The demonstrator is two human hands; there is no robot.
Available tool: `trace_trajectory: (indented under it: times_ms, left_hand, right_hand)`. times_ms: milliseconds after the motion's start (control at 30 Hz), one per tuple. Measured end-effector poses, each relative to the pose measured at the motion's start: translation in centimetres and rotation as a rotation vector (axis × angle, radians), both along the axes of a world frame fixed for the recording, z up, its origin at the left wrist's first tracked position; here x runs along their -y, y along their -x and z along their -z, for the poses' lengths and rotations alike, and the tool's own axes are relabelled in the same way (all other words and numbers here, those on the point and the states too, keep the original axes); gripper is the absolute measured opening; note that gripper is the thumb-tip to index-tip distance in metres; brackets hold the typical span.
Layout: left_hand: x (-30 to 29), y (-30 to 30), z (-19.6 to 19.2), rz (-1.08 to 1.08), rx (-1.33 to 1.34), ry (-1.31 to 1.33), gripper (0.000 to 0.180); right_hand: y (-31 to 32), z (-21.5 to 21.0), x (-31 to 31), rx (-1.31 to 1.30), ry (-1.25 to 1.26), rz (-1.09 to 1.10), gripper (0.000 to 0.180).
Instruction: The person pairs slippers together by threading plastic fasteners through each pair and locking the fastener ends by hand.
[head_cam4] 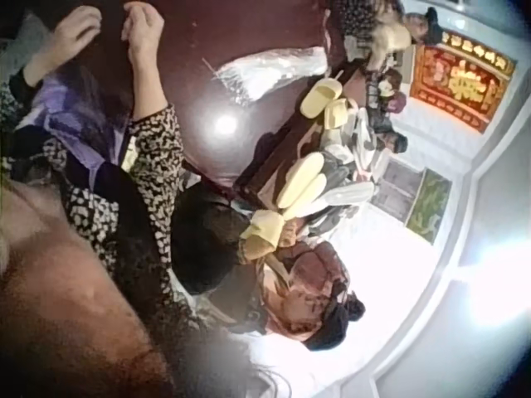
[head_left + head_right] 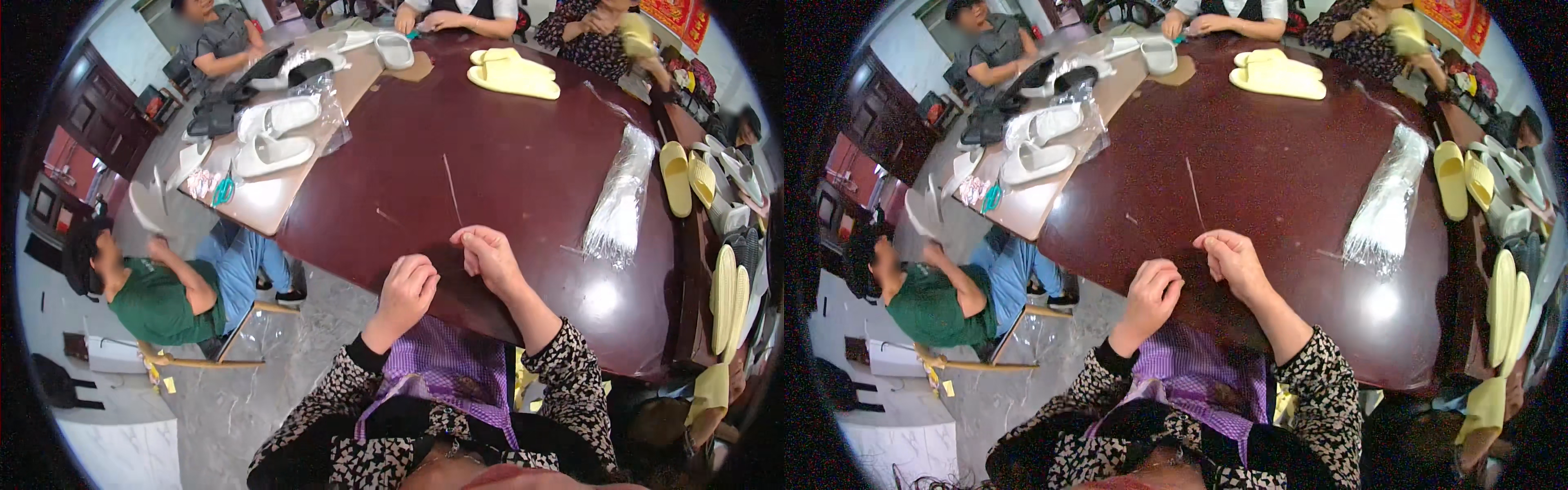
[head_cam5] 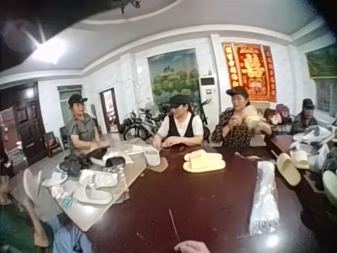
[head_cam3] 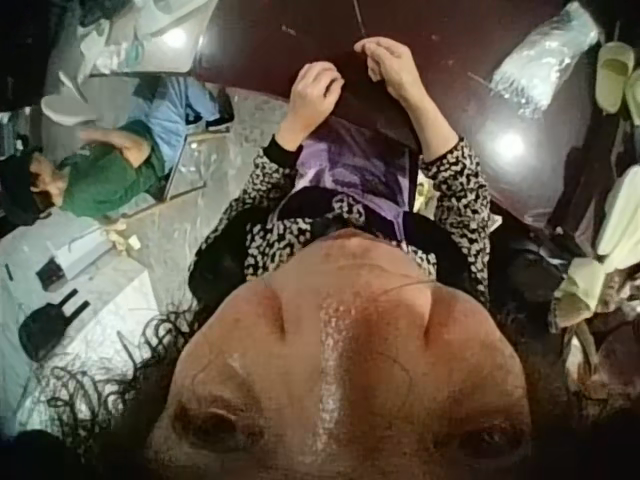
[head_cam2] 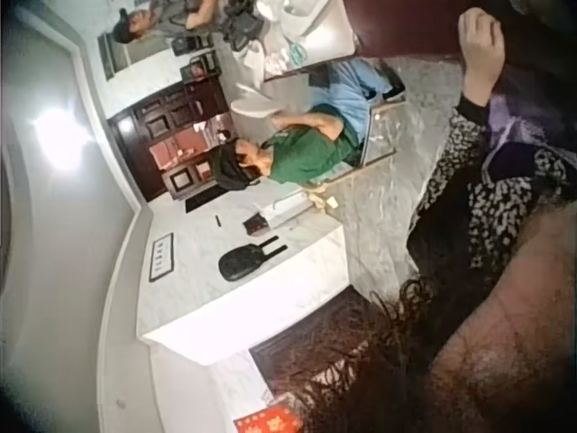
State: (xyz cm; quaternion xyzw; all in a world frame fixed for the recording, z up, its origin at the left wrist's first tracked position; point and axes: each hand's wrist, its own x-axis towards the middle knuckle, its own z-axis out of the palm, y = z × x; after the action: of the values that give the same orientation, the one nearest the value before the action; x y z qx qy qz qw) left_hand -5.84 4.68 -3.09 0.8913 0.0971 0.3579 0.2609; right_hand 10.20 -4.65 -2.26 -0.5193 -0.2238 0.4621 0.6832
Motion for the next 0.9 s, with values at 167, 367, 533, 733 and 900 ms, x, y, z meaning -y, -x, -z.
trace_trajectory:
  times_ms: [167,367,533,733,900]
  left_hand:
    - [-0.6,0.7,-0.5,0.005,-0.017,-0.040,0.009]
    - [-0.4,0.7,0.1,0.073,-0.043,-0.065,0.010]
    - [-0.2,1.5,0.2,0.071,-0.021,-0.097,0.013]
    - [-0.3,1.6,-0.1,0.014,-0.023,-0.072,0.019]
    - [-0.4,1.8,-0.3,-0.003,-0.009,-0.047,0.023]
  right_hand:
    - [0.2,-0.3,-0.3,0.045,0.004,-0.022,0.018]
    - [0.1,-0.6,0.2,0.083,0.079,-0.021,0.017]
    - [0.6,-0.5,0.4,0.051,0.072,-0.021,0.018]
    - [0.3,-0.7,0.2,0.050,0.070,0.010,0.018]
    - [0.0,-0.4,0.1,0.055,0.066,0.012,0.018]
